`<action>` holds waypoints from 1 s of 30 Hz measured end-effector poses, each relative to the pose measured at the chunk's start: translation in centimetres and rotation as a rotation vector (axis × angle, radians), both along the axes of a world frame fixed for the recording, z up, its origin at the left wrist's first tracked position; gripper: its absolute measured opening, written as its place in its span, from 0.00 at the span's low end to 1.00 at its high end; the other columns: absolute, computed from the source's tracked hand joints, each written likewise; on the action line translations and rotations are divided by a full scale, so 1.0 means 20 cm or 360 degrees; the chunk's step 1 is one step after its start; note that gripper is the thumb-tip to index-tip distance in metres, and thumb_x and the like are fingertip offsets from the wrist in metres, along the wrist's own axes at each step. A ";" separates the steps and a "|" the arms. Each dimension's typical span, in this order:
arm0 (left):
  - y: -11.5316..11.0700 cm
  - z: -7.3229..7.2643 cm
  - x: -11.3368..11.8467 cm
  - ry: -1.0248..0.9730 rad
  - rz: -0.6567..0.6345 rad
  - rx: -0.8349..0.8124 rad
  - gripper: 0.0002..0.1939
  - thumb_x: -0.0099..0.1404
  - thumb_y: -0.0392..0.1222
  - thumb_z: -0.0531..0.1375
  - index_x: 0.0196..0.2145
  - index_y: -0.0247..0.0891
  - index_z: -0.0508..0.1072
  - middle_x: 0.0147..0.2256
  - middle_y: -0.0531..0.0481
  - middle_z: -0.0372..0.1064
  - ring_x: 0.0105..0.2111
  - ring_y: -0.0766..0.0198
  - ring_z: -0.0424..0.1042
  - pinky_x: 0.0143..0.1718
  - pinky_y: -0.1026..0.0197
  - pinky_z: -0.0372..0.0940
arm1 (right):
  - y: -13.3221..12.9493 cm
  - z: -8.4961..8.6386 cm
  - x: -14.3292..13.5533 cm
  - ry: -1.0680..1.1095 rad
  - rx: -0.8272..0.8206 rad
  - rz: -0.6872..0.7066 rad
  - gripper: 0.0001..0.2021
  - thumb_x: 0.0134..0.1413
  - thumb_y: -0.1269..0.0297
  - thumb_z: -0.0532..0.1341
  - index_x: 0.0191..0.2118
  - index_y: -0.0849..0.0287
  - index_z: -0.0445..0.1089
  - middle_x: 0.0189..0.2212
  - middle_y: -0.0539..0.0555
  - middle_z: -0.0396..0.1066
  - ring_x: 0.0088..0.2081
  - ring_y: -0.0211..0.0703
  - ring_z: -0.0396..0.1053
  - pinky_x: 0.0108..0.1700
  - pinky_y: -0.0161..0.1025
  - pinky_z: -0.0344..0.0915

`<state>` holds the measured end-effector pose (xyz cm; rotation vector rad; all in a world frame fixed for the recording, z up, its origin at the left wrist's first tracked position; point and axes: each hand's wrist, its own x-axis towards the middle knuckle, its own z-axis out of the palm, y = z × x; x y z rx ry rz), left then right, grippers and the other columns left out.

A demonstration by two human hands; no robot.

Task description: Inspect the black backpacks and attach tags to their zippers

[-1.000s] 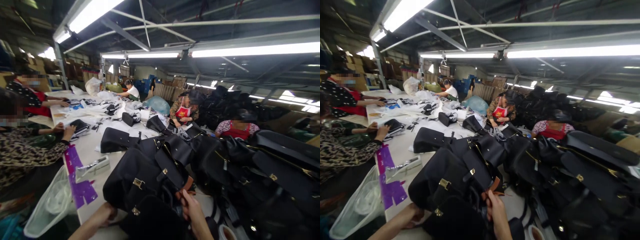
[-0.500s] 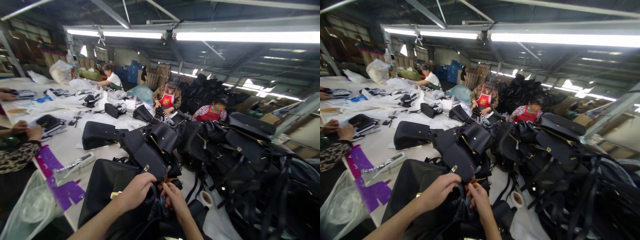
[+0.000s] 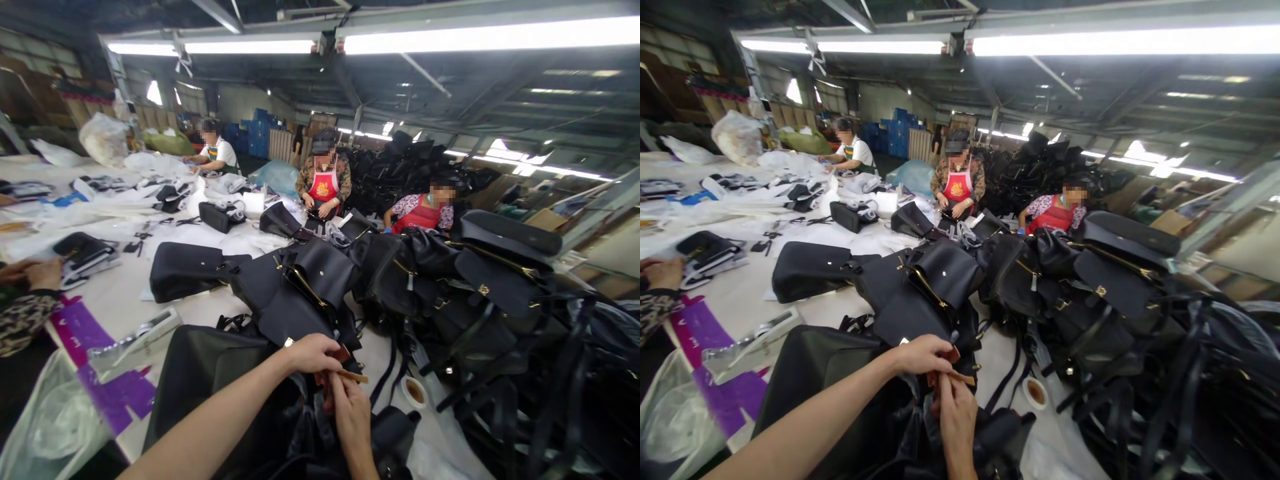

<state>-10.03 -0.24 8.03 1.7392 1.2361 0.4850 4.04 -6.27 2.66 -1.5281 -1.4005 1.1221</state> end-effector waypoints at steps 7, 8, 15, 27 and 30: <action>-0.30 0.08 -0.06 -0.0387 0.0436 0.0291 0.14 0.65 0.42 0.52 0.24 0.35 0.70 0.21 0.52 0.66 0.22 0.68 0.66 0.25 0.67 0.61 | -0.11 0.08 -0.05 0.0348 0.0112 0.0117 0.22 0.55 0.44 0.57 0.39 0.59 0.75 0.21 0.52 0.71 0.21 0.43 0.68 0.24 0.36 0.66; -0.39 0.11 -0.08 -0.0419 0.0443 0.0459 0.14 0.65 0.41 0.53 0.24 0.35 0.71 0.23 0.51 0.68 0.24 0.67 0.68 0.28 0.67 0.61 | -0.15 0.10 -0.06 0.0363 0.0238 0.0196 0.19 0.56 0.47 0.58 0.38 0.58 0.76 0.21 0.51 0.70 0.21 0.42 0.67 0.24 0.35 0.65; -0.67 0.15 -0.17 -0.0718 0.0520 0.0332 0.15 0.67 0.46 0.55 0.30 0.35 0.76 0.26 0.48 0.71 0.23 0.68 0.67 0.24 0.68 0.61 | -0.31 0.18 -0.06 0.0285 0.0711 0.0209 0.10 0.60 0.60 0.59 0.36 0.55 0.77 0.27 0.53 0.73 0.27 0.40 0.71 0.30 0.34 0.68; -0.37 0.18 -0.08 -0.0837 0.0824 0.0128 0.15 0.62 0.47 0.58 0.25 0.34 0.73 0.13 0.57 0.59 0.15 0.72 0.57 0.22 0.68 0.55 | -0.22 0.09 -0.03 0.0490 0.0187 -0.0140 0.15 0.56 0.50 0.60 0.30 0.57 0.72 0.25 0.49 0.67 0.26 0.39 0.63 0.27 0.34 0.60; -0.47 0.26 -0.14 -0.0894 0.0861 0.0245 0.15 0.64 0.48 0.57 0.26 0.35 0.72 0.14 0.58 0.57 0.16 0.72 0.55 0.21 0.68 0.53 | -0.19 0.06 -0.02 0.0804 0.0008 -0.0349 0.18 0.49 0.46 0.64 0.28 0.58 0.71 0.20 0.47 0.63 0.23 0.37 0.58 0.23 0.33 0.56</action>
